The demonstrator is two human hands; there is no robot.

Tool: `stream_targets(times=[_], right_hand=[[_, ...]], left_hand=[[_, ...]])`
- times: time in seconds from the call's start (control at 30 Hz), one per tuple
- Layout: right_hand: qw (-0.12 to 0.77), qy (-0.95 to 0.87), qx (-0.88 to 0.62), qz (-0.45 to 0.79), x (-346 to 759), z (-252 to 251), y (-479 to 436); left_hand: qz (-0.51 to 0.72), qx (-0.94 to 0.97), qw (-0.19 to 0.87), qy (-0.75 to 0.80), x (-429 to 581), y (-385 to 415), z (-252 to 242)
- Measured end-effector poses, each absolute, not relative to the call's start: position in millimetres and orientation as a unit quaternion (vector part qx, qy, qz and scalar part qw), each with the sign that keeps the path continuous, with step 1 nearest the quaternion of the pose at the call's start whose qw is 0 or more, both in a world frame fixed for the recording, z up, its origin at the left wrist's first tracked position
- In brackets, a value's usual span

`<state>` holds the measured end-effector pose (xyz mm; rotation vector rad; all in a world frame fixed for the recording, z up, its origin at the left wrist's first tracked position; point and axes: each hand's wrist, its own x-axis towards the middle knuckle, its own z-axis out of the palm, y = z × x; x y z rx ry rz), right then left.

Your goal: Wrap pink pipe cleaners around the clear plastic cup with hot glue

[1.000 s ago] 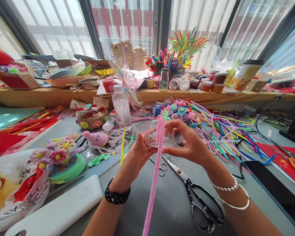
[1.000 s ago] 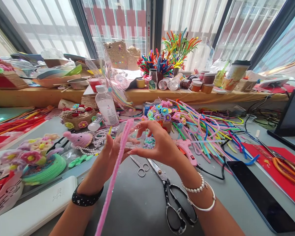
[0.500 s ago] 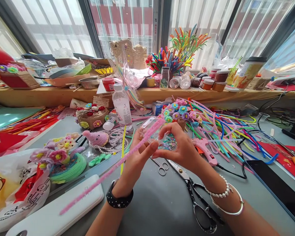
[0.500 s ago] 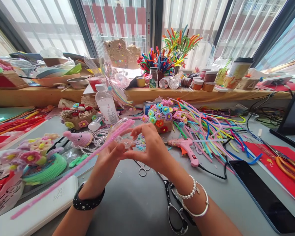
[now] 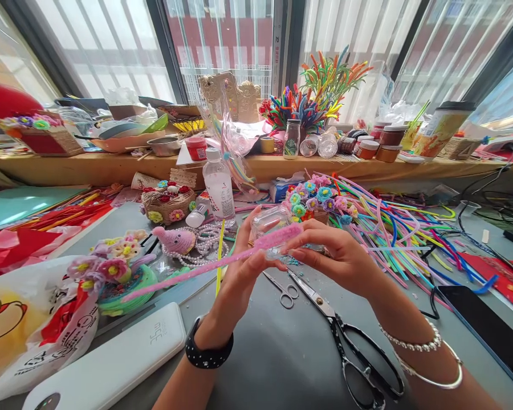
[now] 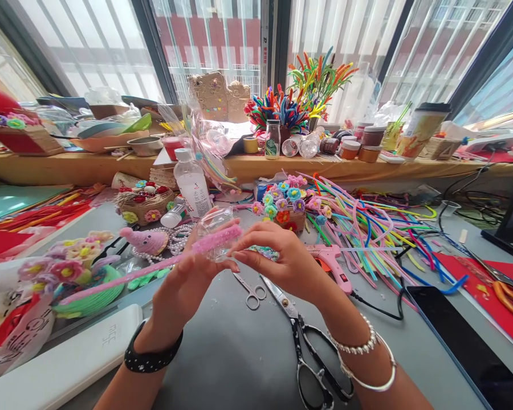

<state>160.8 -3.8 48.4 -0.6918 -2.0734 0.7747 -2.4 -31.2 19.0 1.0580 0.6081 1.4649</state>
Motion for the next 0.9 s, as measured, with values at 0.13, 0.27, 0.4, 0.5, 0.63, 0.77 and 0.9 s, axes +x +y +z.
stream_targets(times=[0.13, 0.27, 0.4, 0.5, 0.63, 0.77, 0.9], right_hand=[[0.400, -0.819, -0.267, 0.311, 164.1, 49.7, -4.0], [0.393, -0.828, -0.262, 0.302, 164.7, 48.7, -2.9], [0.389, -0.831, -0.260, 0.300, 162.7, 47.0, -1.9], [0.382, -0.830, -0.271, 0.303, 162.5, 47.6, -2.3], [0.372, -0.828, -0.274, 0.318, 163.9, 50.2, -3.6], [0.401, -0.794, -0.281, 0.360, 165.3, 51.9, -4.8], [0.436, -0.725, -0.323, 0.424, 164.6, 51.3, -5.8]], left_hand=[[0.620, 0.444, 0.592, 0.260, -3.3, -34.1, 22.3], [0.611, 0.446, 0.597, 0.267, -5.3, -34.8, 25.0], [0.591, 0.448, 0.614, 0.270, -9.0, -34.1, 24.9], [0.590, 0.452, 0.613, 0.266, -9.7, -34.1, 23.5], [0.585, 0.469, 0.611, 0.255, -8.8, -34.8, 22.5], [0.578, 0.482, 0.607, 0.256, -8.8, -35.0, 23.4], [0.573, 0.490, 0.601, 0.266, -8.8, -34.7, 23.2]])
